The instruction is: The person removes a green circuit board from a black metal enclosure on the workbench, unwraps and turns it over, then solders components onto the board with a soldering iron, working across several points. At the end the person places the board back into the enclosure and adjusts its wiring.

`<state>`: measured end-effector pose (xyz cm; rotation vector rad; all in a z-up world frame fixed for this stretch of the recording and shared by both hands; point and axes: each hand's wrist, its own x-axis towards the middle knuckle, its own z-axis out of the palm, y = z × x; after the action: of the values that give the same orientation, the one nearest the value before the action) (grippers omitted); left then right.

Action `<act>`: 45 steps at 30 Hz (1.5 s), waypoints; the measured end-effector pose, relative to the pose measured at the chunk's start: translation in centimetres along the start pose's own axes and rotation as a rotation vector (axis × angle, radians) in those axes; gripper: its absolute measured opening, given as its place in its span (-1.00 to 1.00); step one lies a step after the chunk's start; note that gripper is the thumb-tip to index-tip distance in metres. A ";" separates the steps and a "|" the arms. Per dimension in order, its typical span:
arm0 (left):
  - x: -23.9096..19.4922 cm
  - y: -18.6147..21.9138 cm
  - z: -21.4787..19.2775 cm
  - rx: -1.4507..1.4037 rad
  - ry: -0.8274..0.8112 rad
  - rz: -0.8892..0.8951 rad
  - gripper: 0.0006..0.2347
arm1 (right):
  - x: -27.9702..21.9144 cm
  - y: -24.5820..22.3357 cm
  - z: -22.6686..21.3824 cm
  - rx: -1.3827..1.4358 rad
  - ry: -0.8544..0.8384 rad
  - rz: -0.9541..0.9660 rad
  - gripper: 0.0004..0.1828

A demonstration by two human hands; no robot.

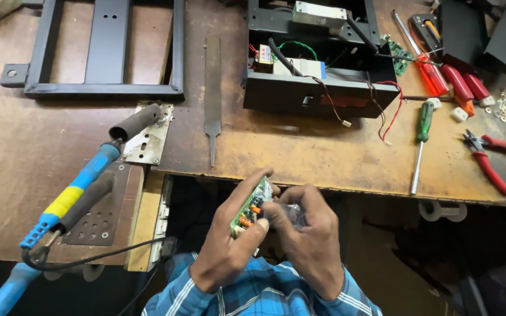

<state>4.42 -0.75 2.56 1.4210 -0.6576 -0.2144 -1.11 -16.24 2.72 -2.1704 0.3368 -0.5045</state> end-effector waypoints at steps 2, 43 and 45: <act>0.4 0.6 -0.1 0.018 -0.032 -0.092 -0.40 | -0.1 0.0 -0.1 0.081 -0.118 0.021 -0.74; 0.9 -1.4 -0.9 -1.285 -0.075 -0.462 -0.26 | -1.2 9.9 -6.8 -0.245 -0.642 -0.452 -0.41; 1.2 -1.9 -1.1 -1.335 -0.081 -0.464 -0.21 | -0.6 7.7 -6.9 -0.309 -0.562 -0.530 -0.27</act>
<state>6.48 -0.79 1.06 0.2350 -0.1155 -0.8880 -5.31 -25.30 0.21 -2.5905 -0.5108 -0.1037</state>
